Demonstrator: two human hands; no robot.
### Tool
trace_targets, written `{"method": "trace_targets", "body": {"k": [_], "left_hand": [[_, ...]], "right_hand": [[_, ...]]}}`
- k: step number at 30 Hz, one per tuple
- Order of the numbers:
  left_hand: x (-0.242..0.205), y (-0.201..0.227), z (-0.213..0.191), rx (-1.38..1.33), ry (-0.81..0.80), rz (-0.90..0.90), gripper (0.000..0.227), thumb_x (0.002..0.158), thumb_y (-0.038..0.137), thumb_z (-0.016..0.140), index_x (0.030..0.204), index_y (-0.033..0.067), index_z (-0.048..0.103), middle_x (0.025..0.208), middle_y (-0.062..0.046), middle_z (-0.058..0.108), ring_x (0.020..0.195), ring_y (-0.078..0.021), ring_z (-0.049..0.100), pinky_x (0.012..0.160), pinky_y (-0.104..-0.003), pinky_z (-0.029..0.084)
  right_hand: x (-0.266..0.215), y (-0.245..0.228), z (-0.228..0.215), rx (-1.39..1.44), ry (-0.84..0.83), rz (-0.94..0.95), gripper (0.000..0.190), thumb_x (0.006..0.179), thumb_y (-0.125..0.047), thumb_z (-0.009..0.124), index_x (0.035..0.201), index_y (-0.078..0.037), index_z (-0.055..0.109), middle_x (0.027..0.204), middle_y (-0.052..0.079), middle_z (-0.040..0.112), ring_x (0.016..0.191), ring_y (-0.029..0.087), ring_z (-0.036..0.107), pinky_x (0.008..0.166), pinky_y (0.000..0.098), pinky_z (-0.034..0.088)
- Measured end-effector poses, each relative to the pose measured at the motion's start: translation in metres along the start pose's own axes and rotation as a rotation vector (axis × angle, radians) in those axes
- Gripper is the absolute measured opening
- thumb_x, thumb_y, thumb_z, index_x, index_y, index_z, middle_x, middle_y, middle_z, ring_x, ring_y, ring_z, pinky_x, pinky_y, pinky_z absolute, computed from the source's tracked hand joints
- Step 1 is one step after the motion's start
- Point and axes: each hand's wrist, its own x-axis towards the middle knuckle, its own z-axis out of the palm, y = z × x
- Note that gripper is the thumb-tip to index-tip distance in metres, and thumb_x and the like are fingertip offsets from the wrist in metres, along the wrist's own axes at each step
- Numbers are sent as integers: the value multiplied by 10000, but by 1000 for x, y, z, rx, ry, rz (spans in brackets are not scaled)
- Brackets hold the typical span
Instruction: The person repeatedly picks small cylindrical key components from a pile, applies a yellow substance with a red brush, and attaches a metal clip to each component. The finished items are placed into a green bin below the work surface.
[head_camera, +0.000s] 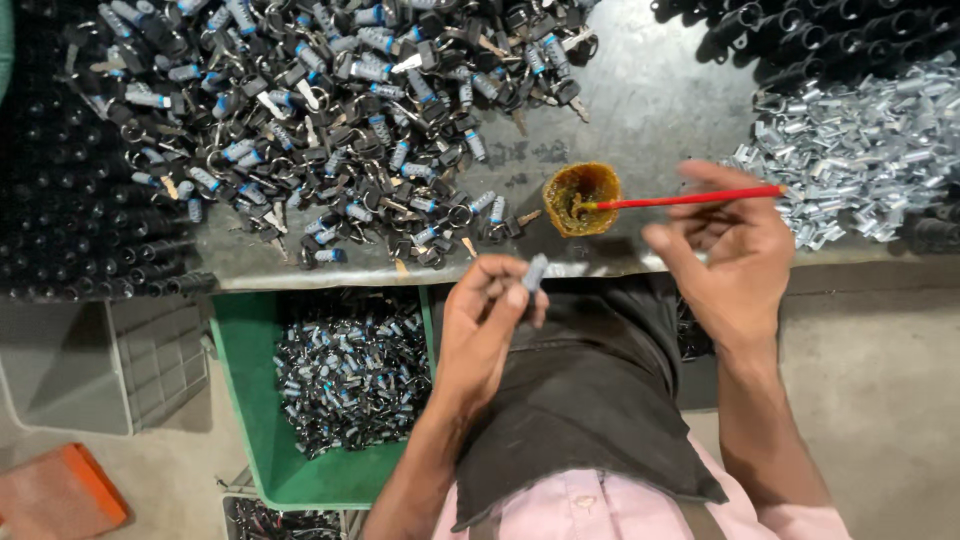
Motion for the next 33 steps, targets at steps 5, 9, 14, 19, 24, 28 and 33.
{"method": "trace_targets", "body": {"k": [5,9,14,19,24,28,33], "left_hand": [[36,-18,3,-360,62,-165,240,1034,181,646,1229,64,569,943,-58,639,867,-164,608,794,-338,516],[36,-24,0,-484,67,-223,265,1029,226,660,1235,84,571,928,-47,630,835,-158,596,784,-339,507],[33,-30,1,-520,33,-256,297,1025,247,683,1251,93,569,915,-42,617,800,-146,563,769,-326,482],[21,-13,3,-543,-54,-239,347,1044,235,679,1316,56,561,898,-51,596,791,-151,540,782,-331,478],[-32,65,-61,548,-312,-101,320,1020,315,652,1233,77,665,1035,-63,687,939,-207,626,846,-331,487],[-73,103,-100,2130,99,69,193,740,388,783,854,232,782,1166,-127,707,1074,-376,627,871,-493,475],[-32,86,-39,1506,225,225,156,950,215,688,1041,92,720,966,-110,692,920,-310,671,793,-413,527]], "right_hand": [[1,-7,-8,-240,76,-8,135,1058,40,676,1176,104,693,1053,180,736,935,201,756,857,291,656],[-10,-4,-21,36,155,39,118,1125,1,664,1183,103,674,932,192,723,810,211,754,761,297,649],[-19,5,-14,35,212,9,117,1119,-5,668,1157,106,666,924,179,708,801,222,749,753,306,650],[-9,-20,1,-276,134,-96,139,1150,-28,682,1218,93,693,1022,195,740,890,211,774,857,328,673],[5,-34,-11,-744,-280,76,213,982,-129,725,1171,-36,757,972,119,771,791,184,731,685,325,578],[-16,-8,4,-845,-435,-5,295,881,-202,773,1170,-142,765,886,93,698,696,226,654,632,346,534],[-28,27,15,-935,-404,-192,360,885,-227,779,1240,-178,747,915,68,637,805,253,619,694,391,519]]}}
